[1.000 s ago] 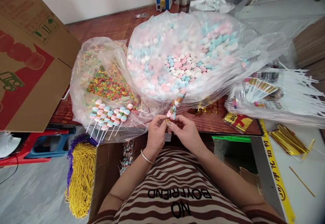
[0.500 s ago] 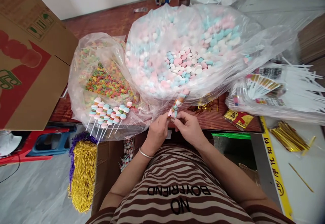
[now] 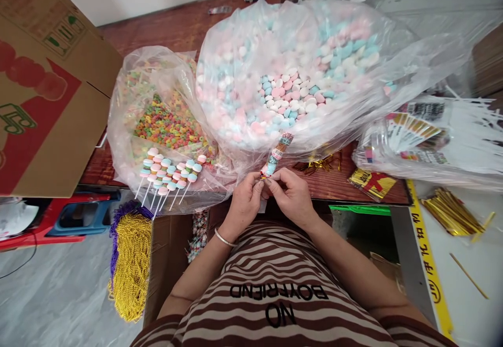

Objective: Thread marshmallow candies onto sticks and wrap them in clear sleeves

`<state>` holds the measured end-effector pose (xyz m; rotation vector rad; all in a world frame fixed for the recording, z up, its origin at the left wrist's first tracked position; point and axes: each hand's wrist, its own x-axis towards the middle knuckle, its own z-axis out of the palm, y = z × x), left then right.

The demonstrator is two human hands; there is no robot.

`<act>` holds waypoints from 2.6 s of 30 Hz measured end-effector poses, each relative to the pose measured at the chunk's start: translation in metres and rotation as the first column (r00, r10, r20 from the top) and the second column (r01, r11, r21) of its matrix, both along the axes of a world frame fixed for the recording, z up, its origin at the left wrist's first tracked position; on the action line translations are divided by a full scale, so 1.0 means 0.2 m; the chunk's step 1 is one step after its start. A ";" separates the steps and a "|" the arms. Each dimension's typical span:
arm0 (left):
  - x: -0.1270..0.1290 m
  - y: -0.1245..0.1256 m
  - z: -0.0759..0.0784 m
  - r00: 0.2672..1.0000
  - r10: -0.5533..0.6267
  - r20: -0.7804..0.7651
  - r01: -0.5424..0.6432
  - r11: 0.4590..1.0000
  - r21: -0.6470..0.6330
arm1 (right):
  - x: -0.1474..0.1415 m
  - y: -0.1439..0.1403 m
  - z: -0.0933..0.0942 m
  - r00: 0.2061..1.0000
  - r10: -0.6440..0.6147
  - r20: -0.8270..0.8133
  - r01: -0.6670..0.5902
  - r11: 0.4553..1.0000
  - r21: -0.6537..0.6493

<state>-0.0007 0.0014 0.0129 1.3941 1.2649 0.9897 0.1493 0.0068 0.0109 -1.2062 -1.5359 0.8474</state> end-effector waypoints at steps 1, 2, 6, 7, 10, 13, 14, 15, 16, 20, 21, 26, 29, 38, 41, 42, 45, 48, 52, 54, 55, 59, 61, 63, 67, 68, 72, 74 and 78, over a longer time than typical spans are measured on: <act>-0.01 0.00 0.01 1.000 -0.008 0.014 0.008 0.999 -0.038 | 0.00 0.00 0.00 0.999 -0.018 0.036 0.017 0.999 0.039; -0.01 0.00 0.02 0.998 -0.023 0.055 0.028 0.995 -0.095 | 0.01 -0.01 -0.01 0.998 -0.028 0.055 0.024 0.998 0.066; -0.03 0.00 0.04 0.939 0.009 0.342 0.109 0.940 -0.324 | 0.02 -0.02 -0.02 0.996 -0.003 0.085 -0.010 0.990 0.143; -0.03 0.01 0.04 0.917 0.037 0.397 0.117 0.927 -0.357 | 0.02 -0.02 -0.03 0.996 0.017 0.092 -0.032 0.987 0.158; -0.02 0.01 0.01 0.888 0.112 0.446 0.081 0.916 -0.392 | 0.02 -0.02 -0.04 0.986 0.026 0.166 -0.060 0.978 0.201; 0.00 0.01 -0.01 0.940 0.137 0.312 -0.035 0.949 -0.314 | 0.00 -0.04 -0.06 0.951 -0.056 0.303 -0.023 0.968 0.251; 0.01 0.00 -0.02 0.961 0.140 0.239 -0.077 0.963 -0.258 | 0.00 -0.05 -0.06 0.938 -0.083 0.337 -0.008 0.966 0.260; 0.01 -0.01 -0.03 0.975 0.145 0.169 -0.111 0.974 -0.197 | -0.01 -0.05 -0.06 0.930 -0.101 0.355 0.006 0.966 0.258; 0.01 -0.01 -0.03 0.982 0.153 0.114 -0.136 0.980 -0.143 | -0.01 -0.06 -0.05 0.930 -0.112 0.350 0.025 0.969 0.245; 0.02 -0.01 -0.05 0.978 0.176 0.112 -0.163 0.979 -0.121 | -0.02 -0.05 -0.01 0.987 -0.067 0.147 0.056 0.995 0.079; 0.02 -0.01 -0.05 0.972 0.194 0.135 -0.175 0.974 -0.141 | -0.01 -0.04 -0.01 0.996 -0.046 0.079 0.045 0.999 0.010; 0.03 -0.01 -0.08 0.958 0.254 0.136 -0.241 0.965 -0.108 | -0.03 0.00 -0.02 0.969 -0.035 -0.244 -0.049 0.943 -0.330; 0.03 -0.02 -0.08 0.967 0.215 0.140 -0.203 0.975 -0.094 | -0.04 0.01 -0.05 0.950 -0.022 -0.310 -0.094 0.931 -0.353; -0.01 0.03 -0.04 0.874 0.162 0.458 -0.032 0.960 -0.279 | 0.03 0.04 0.03 0.976 0.175 0.132 -0.169 0.984 -0.055; 0.01 0.04 -0.05 0.771 0.316 0.553 -0.091 0.914 -0.395 | 0.01 0.04 0.03 0.980 0.147 0.134 -0.141 0.989 -0.051; 0.02 0.05 -0.05 0.729 0.362 0.581 -0.105 0.898 -0.428 | 0.01 0.04 0.03 0.986 0.125 0.108 -0.120 0.991 -0.053; 0.02 0.06 -0.05 0.651 0.425 0.629 -0.097 0.868 -0.486 | -0.02 0.03 0.01 0.994 0.104 -0.031 -0.106 0.990 -0.096; 0.01 0.06 -0.04 0.646 0.419 0.638 -0.062 0.862 -0.503 | -0.03 0.04 0.00 0.974 0.126 -0.186 -0.161 0.969 -0.189; 0.00 0.06 -0.04 0.620 0.438 0.651 -0.047 0.849 -0.527 | -0.05 0.02 -0.01 0.985 0.074 -0.158 -0.100 0.981 -0.166; 0.00 0.07 -0.05 0.597 0.454 0.661 -0.055 0.846 -0.531 | -0.06 0.01 -0.02 0.995 0.033 -0.089 -0.043 0.993 -0.113; 0.00 0.07 -0.05 0.590 0.457 0.665 -0.059 0.846 -0.529 | -0.07 0.00 -0.02 0.997 0.032 -0.072 -0.040 0.994 -0.107; 0.00 0.07 -0.05 0.583 0.444 0.680 -0.068 0.861 -0.504 | -0.07 -0.01 -0.04 0.987 0.107 -0.118 -0.130 0.969 -0.209; 0.01 0.06 -0.05 0.576 0.438 0.690 -0.065 0.866 -0.496 | -0.06 0.00 -0.04 0.978 0.143 -0.153 -0.178 0.953 -0.246; 0.00 0.06 -0.05 0.575 0.438 0.691 -0.063 0.866 -0.496 | -0.06 0.00 -0.04 0.972 0.168 -0.166 -0.207 0.945 -0.252; -0.01 0.06 -0.05 0.588 0.441 0.678 -0.099 0.871 -0.480 | -0.06 0.01 -0.03 0.967 0.197 -0.163 -0.236 0.933 -0.271; -0.02 0.06 -0.05 0.590 0.444 0.674 -0.115 0.873 -0.474 | -0.06 0.00 -0.03 0.967 0.193 -0.164 -0.233 0.933 -0.276; -0.02 0.06 -0.07 0.612 0.446 0.653 -0.140 0.874 -0.466 | -0.09 -0.03 -0.02 0.984 0.142 -0.110 -0.162 0.965 -0.205; 0.00 0.05 -0.07 0.618 0.440 0.651 -0.140 0.877 -0.460 | -0.11 -0.04 -0.01 0.990 0.116 -0.078 -0.127 0.979 -0.160; 0.04 0.03 -0.06 0.630 0.426 0.649 -0.156 0.888 -0.432 | -0.13 -0.06 -0.02 0.994 0.069 -0.088 -0.082 0.985 -0.154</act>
